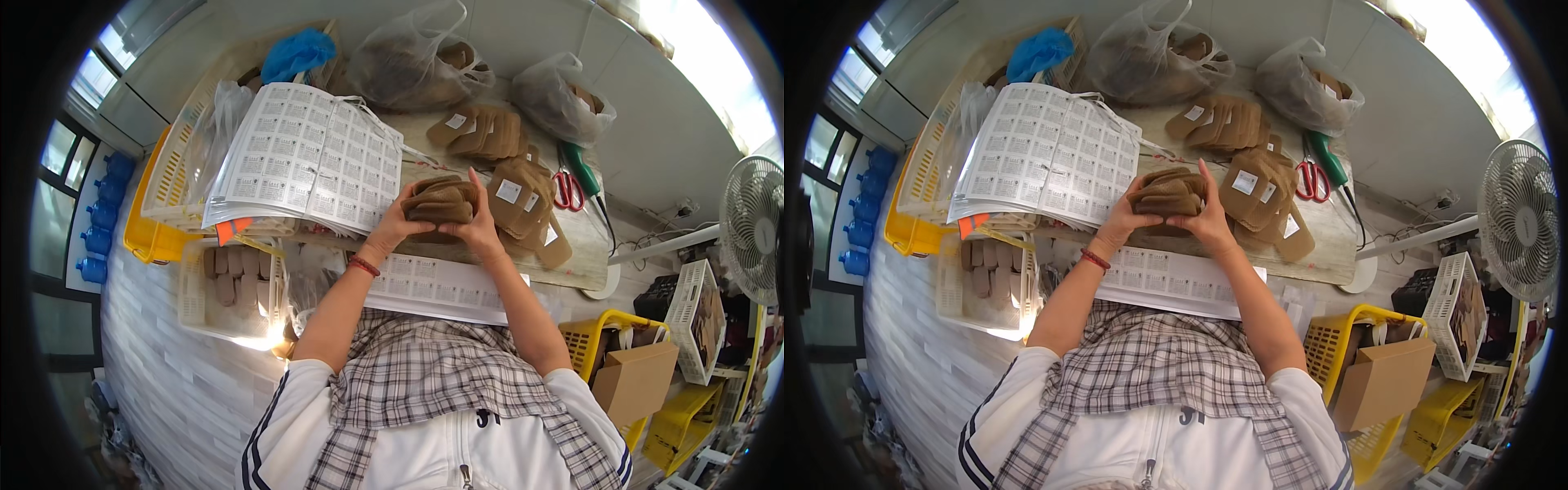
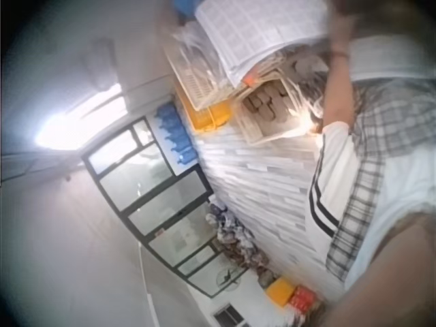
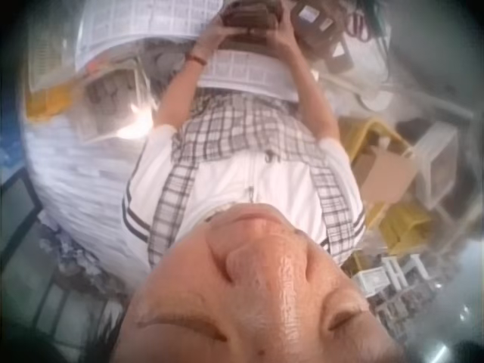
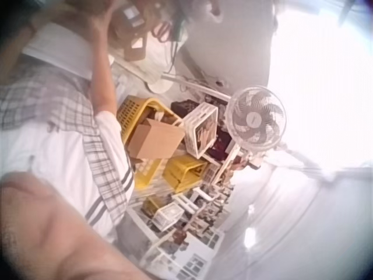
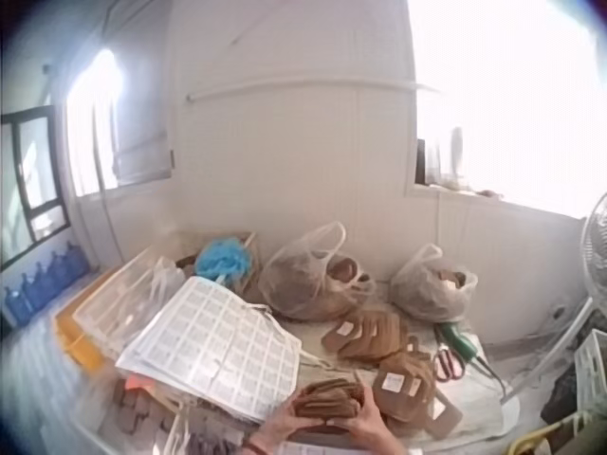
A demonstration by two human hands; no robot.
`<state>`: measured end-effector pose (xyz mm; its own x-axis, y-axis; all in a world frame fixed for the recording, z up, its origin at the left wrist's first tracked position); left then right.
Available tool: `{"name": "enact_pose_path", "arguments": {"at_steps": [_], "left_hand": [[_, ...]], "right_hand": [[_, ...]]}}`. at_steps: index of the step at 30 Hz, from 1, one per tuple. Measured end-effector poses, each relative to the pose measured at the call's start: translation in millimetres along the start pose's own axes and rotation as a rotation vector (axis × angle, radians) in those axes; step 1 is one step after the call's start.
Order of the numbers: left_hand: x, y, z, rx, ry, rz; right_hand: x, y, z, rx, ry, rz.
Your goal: The person repeatedly peels small white labels from a sheet and affixes them to small brown paper pouches on a cluttered workbench. They handle the pouches one at a time, placing each labeled pouch into a plastic bag after application.
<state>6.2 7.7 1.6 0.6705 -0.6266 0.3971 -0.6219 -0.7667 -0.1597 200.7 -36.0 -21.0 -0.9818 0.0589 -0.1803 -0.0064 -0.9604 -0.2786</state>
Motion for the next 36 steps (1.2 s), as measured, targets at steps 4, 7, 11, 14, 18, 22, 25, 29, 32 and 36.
{"name": "enact_pose_path", "arguments": {"at_steps": [4,7,11,14,18,22,25,29,32,36], "left_hand": [[10,-13,-4,-0.027,0.027,-0.247],[17,-9,-6,-0.072,0.018,-0.444],[-11,10,45,-0.119,-0.259,-0.514],[10,24,19,-0.121,-0.597,-0.506],[13,70,-5,0.149,-1.097,-0.276],[25,99,-9,0.233,-1.277,-0.098],[20,106,-2,0.231,-1.215,-0.129],[15,120,5,0.175,-1.081,-0.184],[18,122,3,0.157,-1.011,-0.185],[23,124,0,0.127,-0.962,-0.175]], "right_hand": [[0,-15,15,0.154,0.044,-0.142],[-2,-13,27,0.273,0.228,-0.168],[3,0,14,0.358,0.430,-0.077],[-1,5,9,0.338,0.579,-0.083],[5,4,10,0.292,0.629,-0.127],[17,11,1,0.213,0.711,-0.203],[20,20,26,0.053,0.820,-0.288],[11,59,51,-0.292,0.881,-0.364],[19,98,51,-0.202,0.818,-0.252],[30,112,48,-0.207,0.865,-0.128]]}}
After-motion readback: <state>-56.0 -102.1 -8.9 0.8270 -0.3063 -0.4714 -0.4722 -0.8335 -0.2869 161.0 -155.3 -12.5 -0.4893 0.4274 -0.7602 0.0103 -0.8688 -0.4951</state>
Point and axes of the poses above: each hand's wrist, its own y-axis away from the middle knuckle, its own x-axis out of the palm, z = x × y, the point moved 1 cm from there along -y, towards the middle knuckle, and after that the axes turned 11 degrees about y, right-handed, at the moved point
